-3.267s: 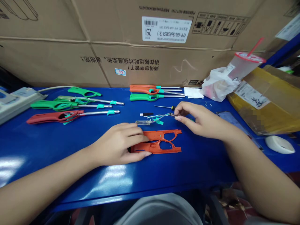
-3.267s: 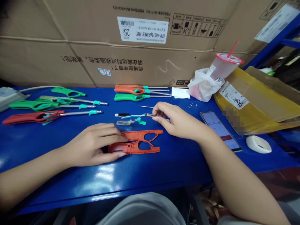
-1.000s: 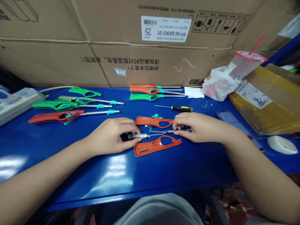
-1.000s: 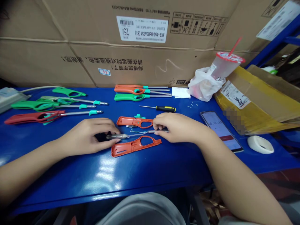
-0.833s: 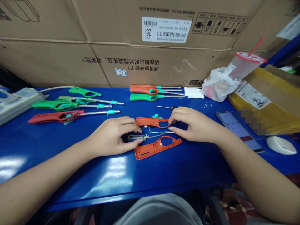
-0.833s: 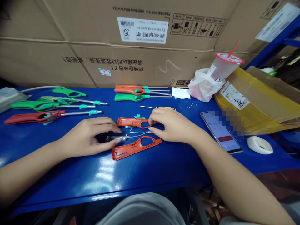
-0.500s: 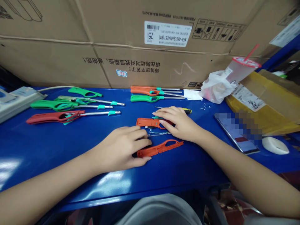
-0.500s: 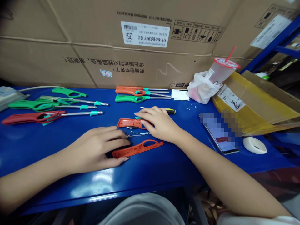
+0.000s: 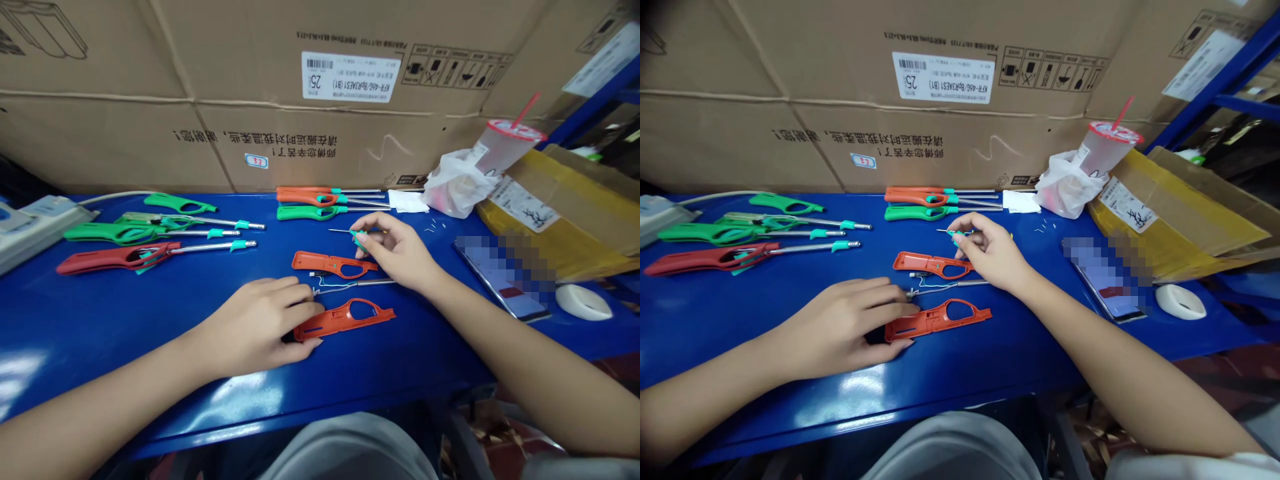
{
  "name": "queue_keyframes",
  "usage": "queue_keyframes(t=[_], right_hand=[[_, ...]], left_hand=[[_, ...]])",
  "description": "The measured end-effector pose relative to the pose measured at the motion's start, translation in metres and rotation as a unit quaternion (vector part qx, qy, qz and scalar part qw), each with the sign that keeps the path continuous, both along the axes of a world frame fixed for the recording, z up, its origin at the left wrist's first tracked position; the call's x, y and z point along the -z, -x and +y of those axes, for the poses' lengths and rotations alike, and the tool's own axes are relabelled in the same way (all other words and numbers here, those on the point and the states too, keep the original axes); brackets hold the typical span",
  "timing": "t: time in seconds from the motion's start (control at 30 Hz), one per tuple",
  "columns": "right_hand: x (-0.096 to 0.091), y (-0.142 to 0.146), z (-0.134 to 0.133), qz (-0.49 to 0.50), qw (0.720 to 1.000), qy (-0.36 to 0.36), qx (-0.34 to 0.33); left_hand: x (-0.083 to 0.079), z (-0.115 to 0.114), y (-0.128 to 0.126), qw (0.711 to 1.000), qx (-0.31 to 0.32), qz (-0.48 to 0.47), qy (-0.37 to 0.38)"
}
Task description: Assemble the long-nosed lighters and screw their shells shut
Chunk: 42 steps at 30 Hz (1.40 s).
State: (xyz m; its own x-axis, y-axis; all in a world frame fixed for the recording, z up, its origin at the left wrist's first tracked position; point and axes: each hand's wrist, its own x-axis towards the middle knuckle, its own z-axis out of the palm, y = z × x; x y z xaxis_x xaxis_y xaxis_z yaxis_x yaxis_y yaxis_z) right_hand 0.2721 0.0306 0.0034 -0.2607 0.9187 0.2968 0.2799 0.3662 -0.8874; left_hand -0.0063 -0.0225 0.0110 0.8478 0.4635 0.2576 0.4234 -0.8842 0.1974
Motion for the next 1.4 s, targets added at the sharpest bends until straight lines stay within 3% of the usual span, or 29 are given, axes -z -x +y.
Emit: queue_keyframes(t=[0.1,0.33,0.43,0.57,0.67,0.77,0.97,1.4], right_hand=[[-0.009,-0.005,-0.004,0.079,0.991,0.102,-0.048],[-0.02,-0.001,-0.023,0.125,0.951,0.254,-0.126],[-0.021,0.002,-0.031,0.087,0.958,0.227,-0.151],[-0.029,-0.005,-0.037,-0.037,0.965,0.162,-0.205],[-0.038,-0.013,-0.037,-0.144,0.953,0.055,-0.259],[-0.043,-0.016,-0.036,-0.207,0.941,-0.017,-0.265],[-0.035,-0.008,-0.037,-0.264,0.933,0.021,-0.244],[-0.024,-0.003,-0.036,-0.277,0.934,0.04,-0.223]], left_hand=[[0.0,0.002,-0.001,1.0,-0.007,-0.004,-0.001],[0.002,0.008,-0.006,0.996,-0.011,-0.084,0.002],[0.004,0.01,-0.005,0.995,-0.008,-0.103,-0.003],[0.004,0.009,-0.006,0.996,-0.012,-0.086,0.001],[0.004,0.007,-0.007,0.997,-0.014,-0.076,0.002],[0.005,0.007,-0.007,0.997,-0.013,-0.074,0.0],[0.006,0.008,-0.006,0.997,-0.017,-0.069,0.017],[0.011,0.009,-0.004,0.998,-0.018,-0.055,0.037]])
